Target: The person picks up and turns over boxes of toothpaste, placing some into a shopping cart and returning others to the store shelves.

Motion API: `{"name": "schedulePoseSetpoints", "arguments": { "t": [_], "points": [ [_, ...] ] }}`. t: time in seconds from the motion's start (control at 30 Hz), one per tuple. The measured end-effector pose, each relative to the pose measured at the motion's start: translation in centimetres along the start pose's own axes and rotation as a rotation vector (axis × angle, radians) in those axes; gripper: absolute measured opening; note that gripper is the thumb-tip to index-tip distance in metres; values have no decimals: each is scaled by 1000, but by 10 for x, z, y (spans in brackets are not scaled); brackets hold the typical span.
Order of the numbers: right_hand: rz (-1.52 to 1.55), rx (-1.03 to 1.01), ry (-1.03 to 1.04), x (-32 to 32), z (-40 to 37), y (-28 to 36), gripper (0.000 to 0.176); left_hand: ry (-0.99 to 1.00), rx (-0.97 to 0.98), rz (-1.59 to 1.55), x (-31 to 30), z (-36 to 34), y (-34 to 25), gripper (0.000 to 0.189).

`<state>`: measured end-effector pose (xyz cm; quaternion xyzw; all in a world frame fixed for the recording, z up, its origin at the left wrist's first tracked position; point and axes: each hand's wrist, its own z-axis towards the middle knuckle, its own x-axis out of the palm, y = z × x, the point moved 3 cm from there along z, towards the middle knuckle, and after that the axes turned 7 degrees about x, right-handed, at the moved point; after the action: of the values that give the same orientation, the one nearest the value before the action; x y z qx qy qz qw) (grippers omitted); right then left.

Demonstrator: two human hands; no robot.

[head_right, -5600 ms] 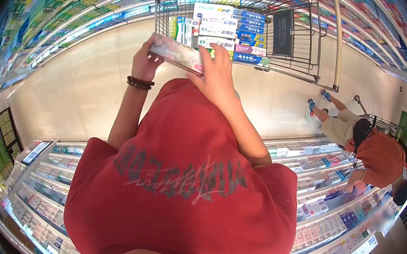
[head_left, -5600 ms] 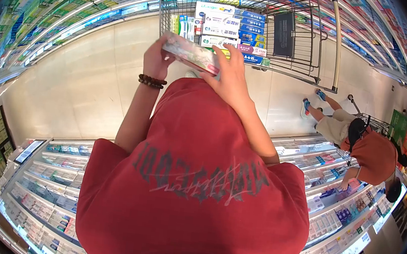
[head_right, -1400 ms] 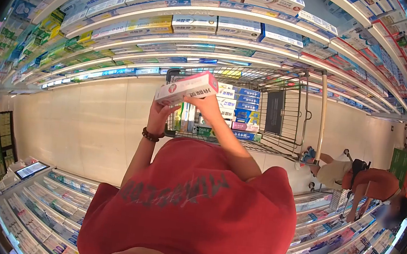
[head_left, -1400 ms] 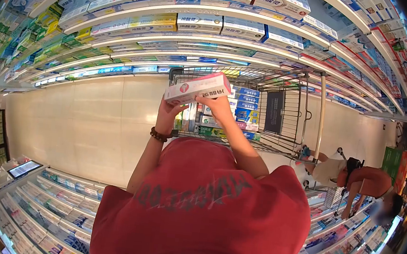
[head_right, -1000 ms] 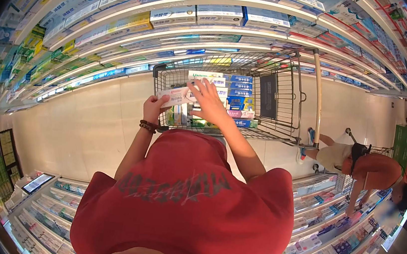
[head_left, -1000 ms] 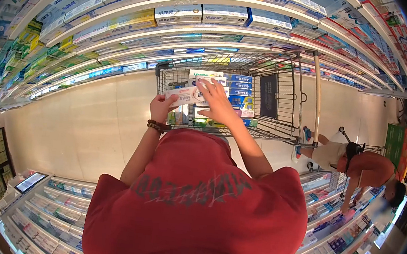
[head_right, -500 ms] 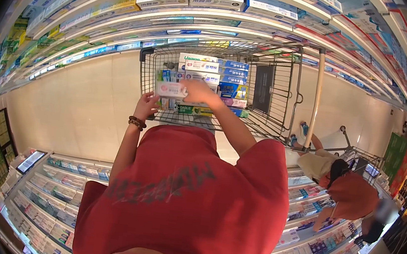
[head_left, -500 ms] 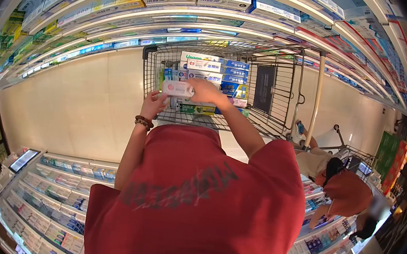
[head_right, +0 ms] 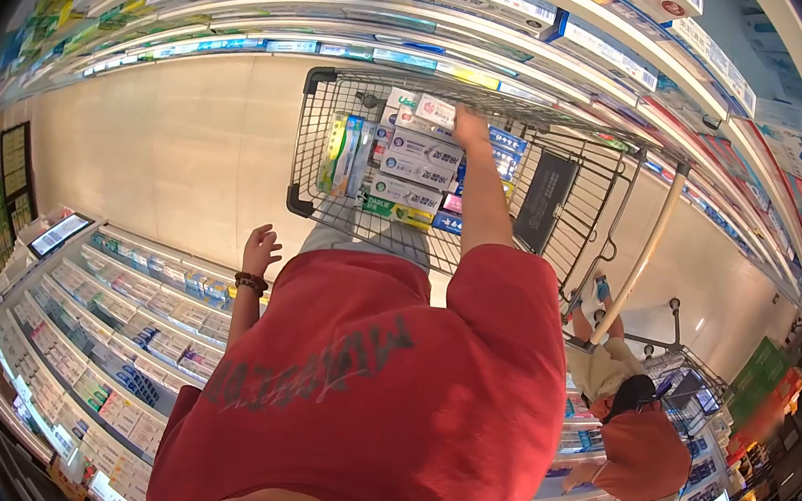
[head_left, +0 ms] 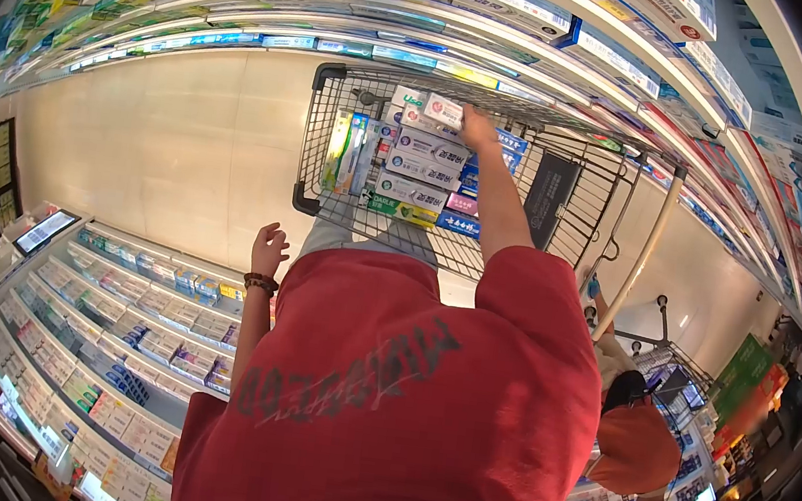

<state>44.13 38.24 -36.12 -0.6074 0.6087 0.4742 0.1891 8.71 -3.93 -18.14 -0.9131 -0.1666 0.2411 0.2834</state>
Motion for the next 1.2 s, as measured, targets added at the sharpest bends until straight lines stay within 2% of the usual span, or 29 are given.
{"name": "schedulePoseSetpoints", "arguments": {
  "t": [0.07,0.17,0.2,0.3,0.4,0.5,0.6,0.7,0.73,0.8,0.87,0.93,1.03,1.1,1.2],
  "points": [
    [-48,-78,18,23,4,-3,40,0,-5,-23,7,-8,-6,41],
    [8,-45,147,26,-12,22,48,27,9,-36,22,-15,-6,40],
    [-70,-63,116,31,-13,27,55,46,11,-15,26,-16,-7,40],
    [-101,-89,145,37,-9,31,54,132,117,-23,30,-13,0,40],
    [-136,-85,186,39,-10,31,54,112,85,3,27,-16,-10,40],
    [-131,-41,50,43,-17,30,55,112,61,34,24,-13,-19,42],
    [-119,-17,21,36,-24,33,58,85,63,59,18,-15,-18,43],
    [109,-135,-245,4,-26,46,52,116,98,120,22,-2,-10,44],
    [199,-199,-370,-17,-37,56,48,121,99,117,22,0,-8,43],
    [375,-350,-611,-107,-68,94,41,157,157,125,22,6,-5,42],
    [404,-412,-1051,-207,-107,115,28,171,177,120,22,9,-5,40],
    [296,-386,-1353,-289,-135,109,28,160,169,102,28,4,-23,39],
    [93,-308,-1616,-397,-163,101,37,168,213,137,33,9,-34,38],
    [31,-351,-1683,-443,-156,97,46,177,220,109,36,9,-40,37],
    [-116,-172,-1402,-474,-146,93,71,179,259,112,41,5,-47,38]
  ]
}}
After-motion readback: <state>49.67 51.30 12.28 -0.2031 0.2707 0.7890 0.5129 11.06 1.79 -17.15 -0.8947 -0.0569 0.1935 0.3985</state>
